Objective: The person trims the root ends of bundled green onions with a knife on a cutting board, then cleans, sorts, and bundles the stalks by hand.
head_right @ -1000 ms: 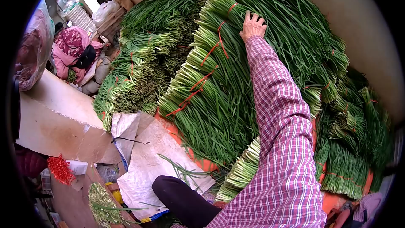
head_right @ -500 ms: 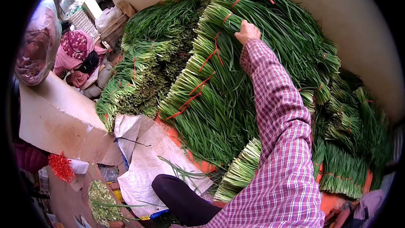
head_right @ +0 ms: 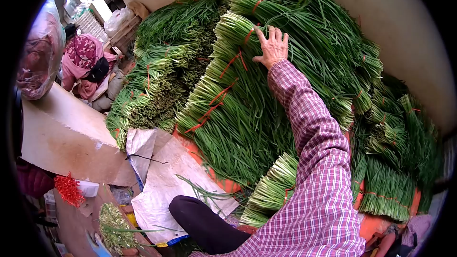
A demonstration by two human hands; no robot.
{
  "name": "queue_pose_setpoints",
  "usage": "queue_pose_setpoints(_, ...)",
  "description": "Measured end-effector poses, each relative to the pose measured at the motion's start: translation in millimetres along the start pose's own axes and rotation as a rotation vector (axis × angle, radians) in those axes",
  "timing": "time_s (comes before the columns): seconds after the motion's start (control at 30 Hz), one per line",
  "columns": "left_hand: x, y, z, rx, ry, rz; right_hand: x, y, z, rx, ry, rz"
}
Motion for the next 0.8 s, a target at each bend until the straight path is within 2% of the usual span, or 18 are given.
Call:
queue_pose_setpoints(0.07, -5.4, 7.9, 1.4, 0.114, -0.046, 0.058, 1.0, 0.2, -20.0, 0.324, 0.107, -0.001)
queue_pose_setpoints(0.13, 2.2, 4.0, 5.2, 0.124, -0.068, 0.137, 2.0, -18.1, -27.9, 0.457, 0.126, 0.032)
queue_pose_setpoints(0.2, -16.8, -0.5, 12.2, 0.17, -0.031, 0.061, 8.5, -63.5, -26.9, 0.408, 0.102, -0.019)
queue_pose_setpoints(0.23, -18.7, -0.4, 13.9, 0.173, -0.036, 0.063, 12.6, -88.7, -22.7, 0.194, 0.043, -0.032)
queue_pose_setpoints(0.27, -14.2, 1.1, 15.7, 0.194, -0.116, 0.112, 15.4, -102.9, -21.6, 0.136, 0.029, -0.062)
queue_pose_setpoints(0.33, -20.2, 6.5, 16.5, 0.211, -0.193, 0.159, 21.3, -108.8, -27.1, 0.188, 0.052, -0.095)
queue_pose_setpoints(0.4, -43.4, 18.9, 14.7, 0.233, -0.126, 0.11, 29.3, -91.5, -37.0, 0.135, 0.021, -0.1)
queue_pose_setpoints(0.53, -53.2, 27.9, 22.3, 0.26, -0.165, 0.24, 0.7, 38.0, -47.5, 0.319, 0.108, -0.127)
queue_pose_setpoints(0.57, 44.3, 38.3, 21.9, 0.349, -0.13, 0.412, -0.4, 42.1, -45.3, 0.349, 0.078, -0.177)
queue_pose_setpoints(0.6, 24.6, 35.8, 28.5, 0.338, -0.138, 0.416, 1.5, 42.5, -41.6, 0.378, 0.047, -0.225)
queue_pose_setpoints(0.67, -53.9, 26.4, 38.9, 0.308, -0.063, 0.234, 9.4, 24.7, -30.1, 0.301, 0.02, -0.267)
queue_pose_setpoints(0.7, -47.1, 32.7, 44.3, 0.347, -0.121, 0.326, 16.0, 13.8, -20.0, 0.276, -0.006, -0.298)
queue_pose_setpoints(0.73, -35.4, 42.5, 46.3, 0.343, -0.123, 0.331, 22.6, -1.1, -7.3, 0.248, -0.03, -0.325)
queue_pose_setpoints(0.8, -7.7, 73.3, 52.1, 0.397, -0.09, 0.531, 46.0, -41.2, 31.4, 0.097, -0.145, -0.419)
Point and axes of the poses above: each hand's wrist, its own z-axis away from the middle knuckle, its own y-axis out of the palm, x = y × z, the point moved 8 cm from there along -z, towards the middle knuckle, and after that the axes turned 12 degrees about x, right-handed, at the moved point
